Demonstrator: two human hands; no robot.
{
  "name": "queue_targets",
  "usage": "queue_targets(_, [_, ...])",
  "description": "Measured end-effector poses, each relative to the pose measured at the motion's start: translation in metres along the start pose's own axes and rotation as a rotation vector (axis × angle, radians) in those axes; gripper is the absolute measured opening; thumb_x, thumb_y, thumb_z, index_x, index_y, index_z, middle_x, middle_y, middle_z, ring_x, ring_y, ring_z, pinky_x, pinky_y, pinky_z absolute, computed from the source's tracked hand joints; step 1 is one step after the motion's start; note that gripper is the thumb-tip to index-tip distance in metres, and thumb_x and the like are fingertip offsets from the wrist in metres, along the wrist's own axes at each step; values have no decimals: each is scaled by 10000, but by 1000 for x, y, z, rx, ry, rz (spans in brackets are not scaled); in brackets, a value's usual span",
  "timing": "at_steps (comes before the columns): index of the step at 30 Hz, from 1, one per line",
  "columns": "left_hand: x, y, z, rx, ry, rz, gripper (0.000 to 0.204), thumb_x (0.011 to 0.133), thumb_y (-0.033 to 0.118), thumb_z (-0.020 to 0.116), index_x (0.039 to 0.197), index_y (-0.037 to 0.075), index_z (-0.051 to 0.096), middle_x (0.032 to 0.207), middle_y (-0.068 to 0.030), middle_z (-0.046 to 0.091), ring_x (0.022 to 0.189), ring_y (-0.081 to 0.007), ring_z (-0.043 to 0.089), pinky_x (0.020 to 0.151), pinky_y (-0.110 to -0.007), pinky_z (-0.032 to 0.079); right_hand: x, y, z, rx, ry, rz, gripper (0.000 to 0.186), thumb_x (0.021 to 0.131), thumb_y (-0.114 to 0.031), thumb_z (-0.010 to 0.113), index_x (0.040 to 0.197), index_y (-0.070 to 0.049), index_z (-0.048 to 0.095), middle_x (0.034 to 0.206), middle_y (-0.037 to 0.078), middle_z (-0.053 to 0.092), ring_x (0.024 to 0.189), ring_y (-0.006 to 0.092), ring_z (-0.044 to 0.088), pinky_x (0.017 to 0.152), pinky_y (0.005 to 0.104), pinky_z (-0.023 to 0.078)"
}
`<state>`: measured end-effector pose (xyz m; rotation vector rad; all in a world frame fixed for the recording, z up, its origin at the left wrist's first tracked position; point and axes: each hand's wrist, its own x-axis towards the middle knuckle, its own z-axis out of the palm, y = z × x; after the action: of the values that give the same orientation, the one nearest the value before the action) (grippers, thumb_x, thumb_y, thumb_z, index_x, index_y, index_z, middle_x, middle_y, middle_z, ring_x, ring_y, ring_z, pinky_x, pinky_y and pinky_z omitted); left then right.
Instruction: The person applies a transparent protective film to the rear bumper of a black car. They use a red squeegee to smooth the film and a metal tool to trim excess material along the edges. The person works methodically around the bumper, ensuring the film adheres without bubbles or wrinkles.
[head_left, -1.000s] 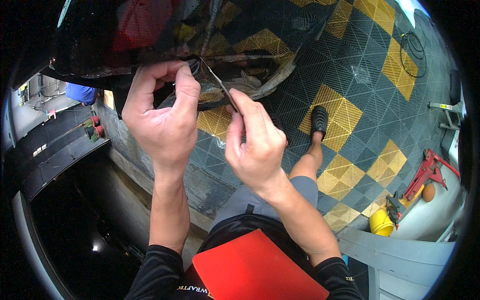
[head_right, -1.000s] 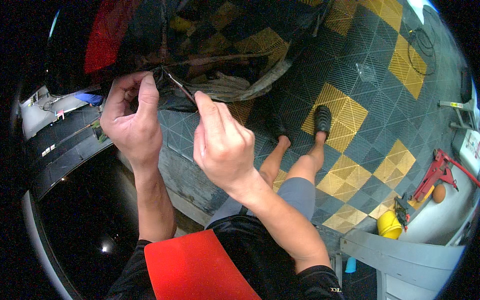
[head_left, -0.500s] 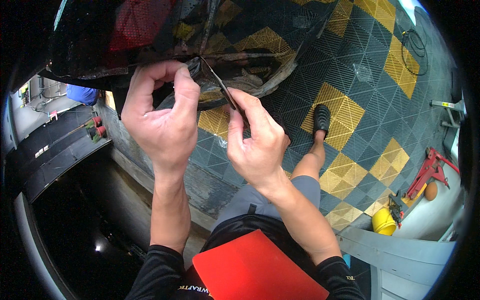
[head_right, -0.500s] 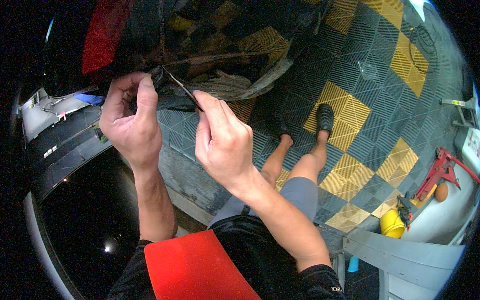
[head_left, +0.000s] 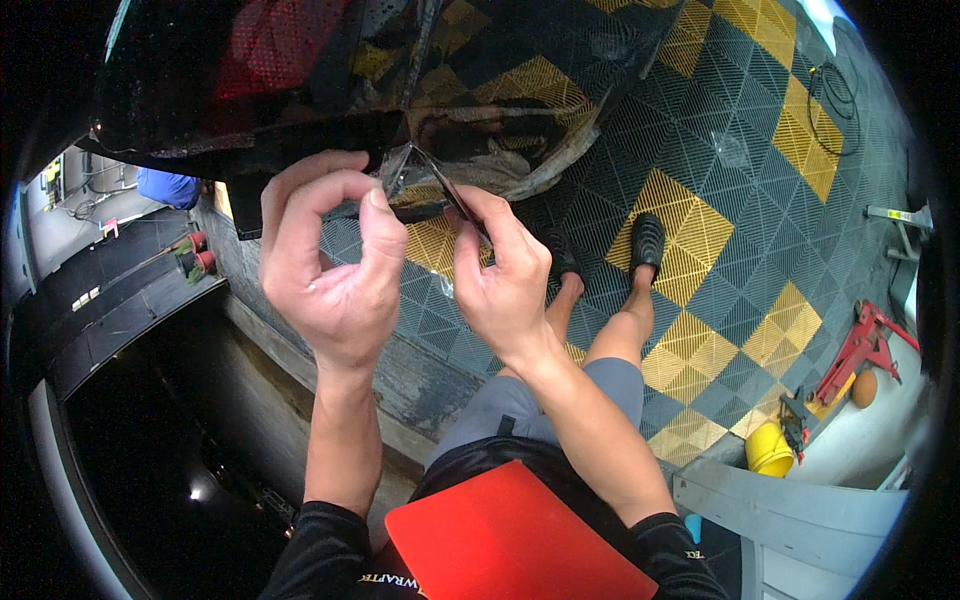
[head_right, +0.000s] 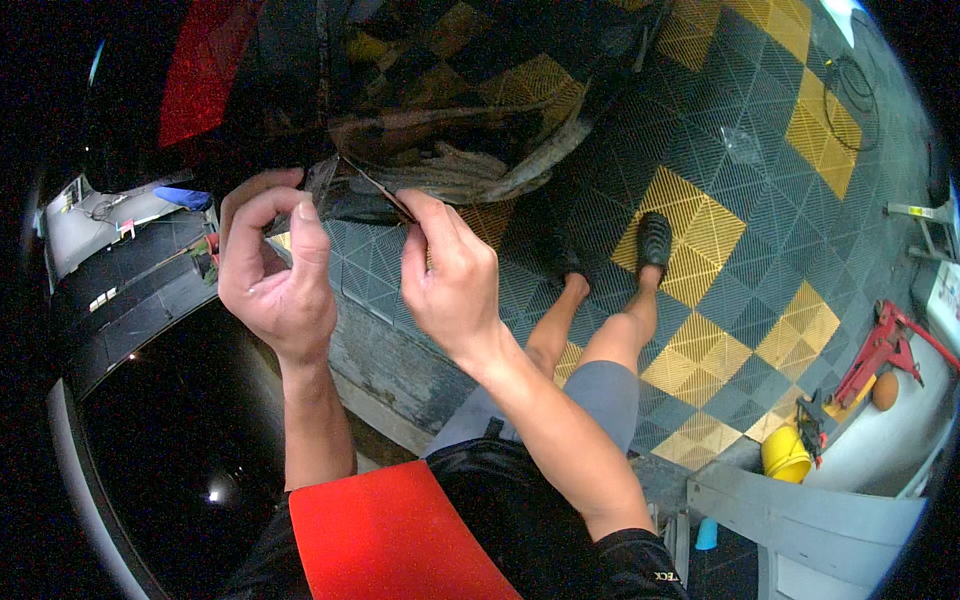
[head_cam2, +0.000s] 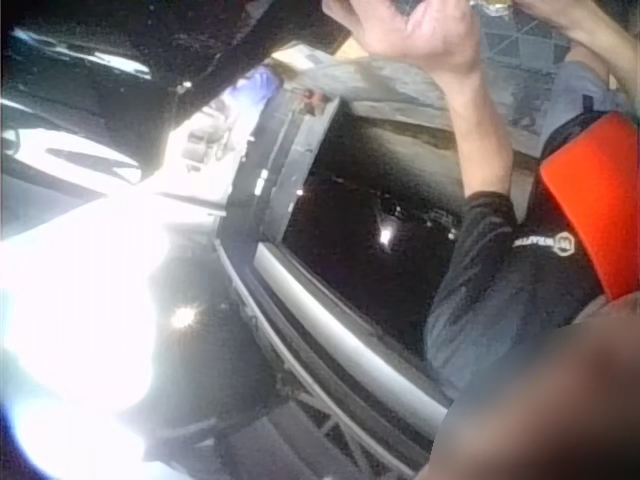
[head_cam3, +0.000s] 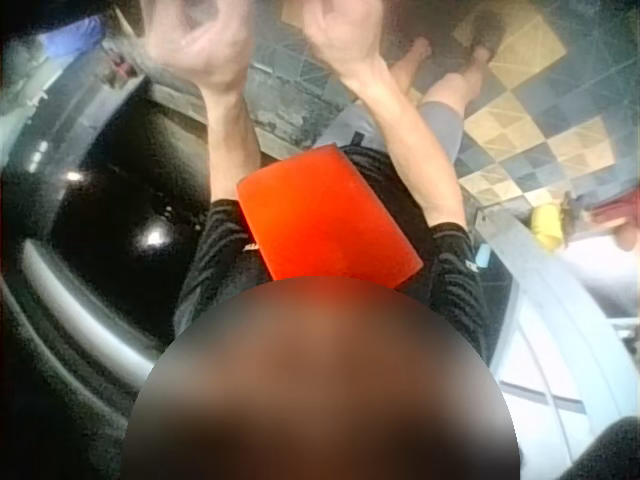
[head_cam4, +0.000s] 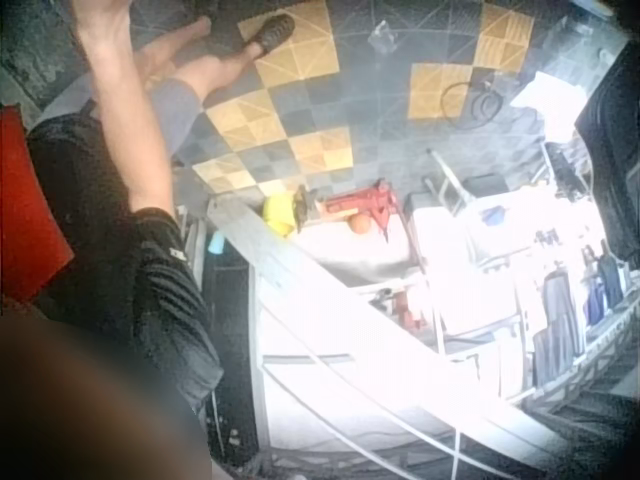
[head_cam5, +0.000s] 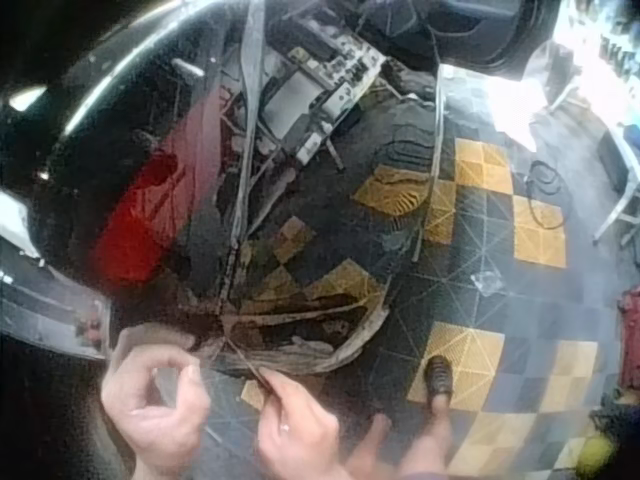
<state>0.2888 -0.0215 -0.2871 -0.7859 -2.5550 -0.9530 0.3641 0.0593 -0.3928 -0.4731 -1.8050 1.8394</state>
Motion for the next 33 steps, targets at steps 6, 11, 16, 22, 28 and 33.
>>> queue_targets(6, [-19,5,-6,326,12,29,177,717,112,809,887,96,764,1045,-69,529,994,-225,500,878,-358,378,1,24,3,-17,-49,0,330,875,114,607,1191,39,661,1022,196,728,922,286,742,808,345,577])
queue_targets(11, [-33,-7,-2,349,51,11,201,691,129,817,884,112,762,945,-44,446,887,-217,434,837,-382,339,-1,36,-4,-106,-61,-37,328,875,116,606,1188,37,668,1006,197,724,900,300,739,803,347,573])
queue_targets(16, [-52,-22,12,352,132,-12,169,722,64,792,881,64,737,952,-80,443,908,-254,458,818,-366,405,-14,42,-27,-177,-66,-6,315,889,117,597,1182,36,680,997,189,725,897,284,741,803,338,574])
queue_targets(22, [-92,-55,38,244,220,-115,141,741,5,747,877,13,713,976,-102,477,911,-262,493,807,-392,427,-47,52,-83,-269,-71,111,315,903,87,602,1195,0,683,998,189,719,876,319,724,765,358,567])
queue_targets(28, [-157,-116,90,80,269,-567,144,775,36,762,894,-16,701,978,-142,548,898,-322,585,802,-419,479,-91,44,-179,-462,-138,275,293,926,68,597,1201,18,686,1079,197,728,978,322,731,869,370,566])
queue_targets(33, [-242,-170,124,304,65,-1070,197,817,182,762,888,1,731,971,-169,633,951,-367,636,856,-457,501,-131,12,-278,-708,-108,474,266,953,1,608,1208,23,683,1037,189,745,982,307,737,887,359,561])
